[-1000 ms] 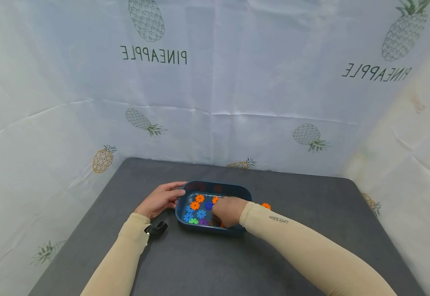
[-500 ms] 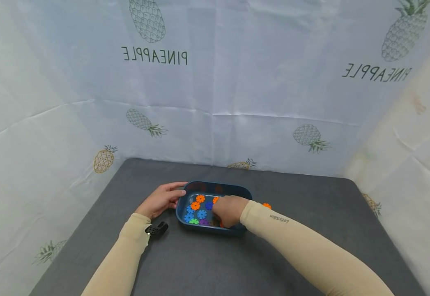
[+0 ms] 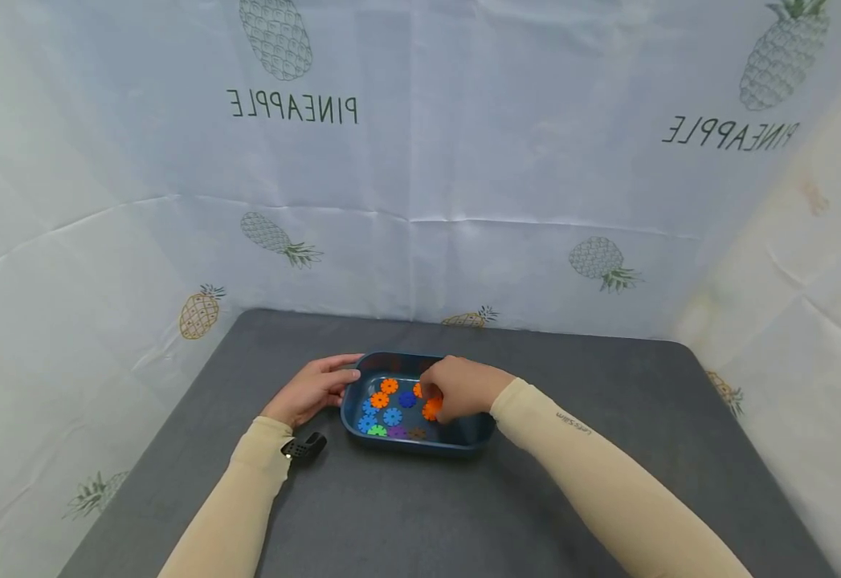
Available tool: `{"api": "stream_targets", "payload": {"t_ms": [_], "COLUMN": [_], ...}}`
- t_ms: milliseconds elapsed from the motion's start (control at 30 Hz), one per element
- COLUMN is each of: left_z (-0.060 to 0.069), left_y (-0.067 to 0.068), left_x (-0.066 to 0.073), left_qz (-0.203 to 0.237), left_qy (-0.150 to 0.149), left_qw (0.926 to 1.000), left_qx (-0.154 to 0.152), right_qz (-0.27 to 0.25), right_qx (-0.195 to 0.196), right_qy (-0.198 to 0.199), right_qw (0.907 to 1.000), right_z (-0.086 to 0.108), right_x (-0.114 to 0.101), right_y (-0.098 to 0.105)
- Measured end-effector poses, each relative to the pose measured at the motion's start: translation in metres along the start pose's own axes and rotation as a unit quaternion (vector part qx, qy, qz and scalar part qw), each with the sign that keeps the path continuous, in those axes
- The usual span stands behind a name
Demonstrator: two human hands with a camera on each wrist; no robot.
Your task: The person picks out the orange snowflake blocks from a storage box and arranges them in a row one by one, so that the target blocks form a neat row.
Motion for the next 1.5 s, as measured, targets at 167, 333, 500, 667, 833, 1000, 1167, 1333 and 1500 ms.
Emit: {"api": "stream_targets", "payload": {"t_ms": [167, 333, 500, 667, 833, 1000, 1167, 1333, 1500], "left_z": [0.000, 0.001, 0.002, 0.001, 0.001, 0.002, 0.002, 0.001, 0.000], "left_y": [-0.001, -0.001, -0.001, 0.000, 0.001, 0.002, 0.004, 0.005, 0.004], "left_x": [0.002, 0.002, 0.001, -0.002, -0.003, -0.003, -0.005, -0.005, -0.002], "left_qz": [-0.002, -0.006, -0.008, -0.007, -0.010, -0.011, -0.011, -0.012, -0.012], "left_qy": [0.000, -0.005, -0.007, -0.005, -0.001, 0.000, 0.000, -0.001, -0.002], "left_qw": [1.0000, 1.0000, 0.9999, 0.9999, 0.9999, 0.9999, 0.9999, 0.9998, 0.9997], "left_qx": [0.001, -0.005, -0.007, -0.009, -0.008, -0.006, -0.009, -0.016, -0.021], "right_qz": [-0.040, -0.103, -0.151, -0.189, -0.226, -0.270, -0.297, -0.292, -0.261], "right_qx": [0.044, 0.086, 0.119, 0.143, 0.176, 0.214, 0.253, 0.284, 0.296], "right_qy": [0.000, -0.008, -0.011, -0.017, -0.033, -0.052, -0.074, -0.119, -0.171], "right_qw": [0.9983, 0.9909, 0.9812, 0.9714, 0.9575, 0.9373, 0.9178, 0.9053, 0.9027], "right_z": [0.012, 0.025, 0.036, 0.043, 0.047, 0.060, 0.081, 0.103, 0.121], "right_x": [0.011, 0.021, 0.027, 0.034, 0.046, 0.062, 0.080, 0.101, 0.123], "right_y": [0.007, 0.009, 0.006, 0.000, -0.007, -0.014, -0.022, -0.032, -0.042]}}
Point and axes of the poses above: each hand's wrist, its own z-axis away from the middle knuckle, its own y-axis out of the back of the hand, x = y × z, the point moved 2 cm from there along -z, towards the middle knuckle, and after that the axes turned 1 degree about x, right-handed, at the moved point
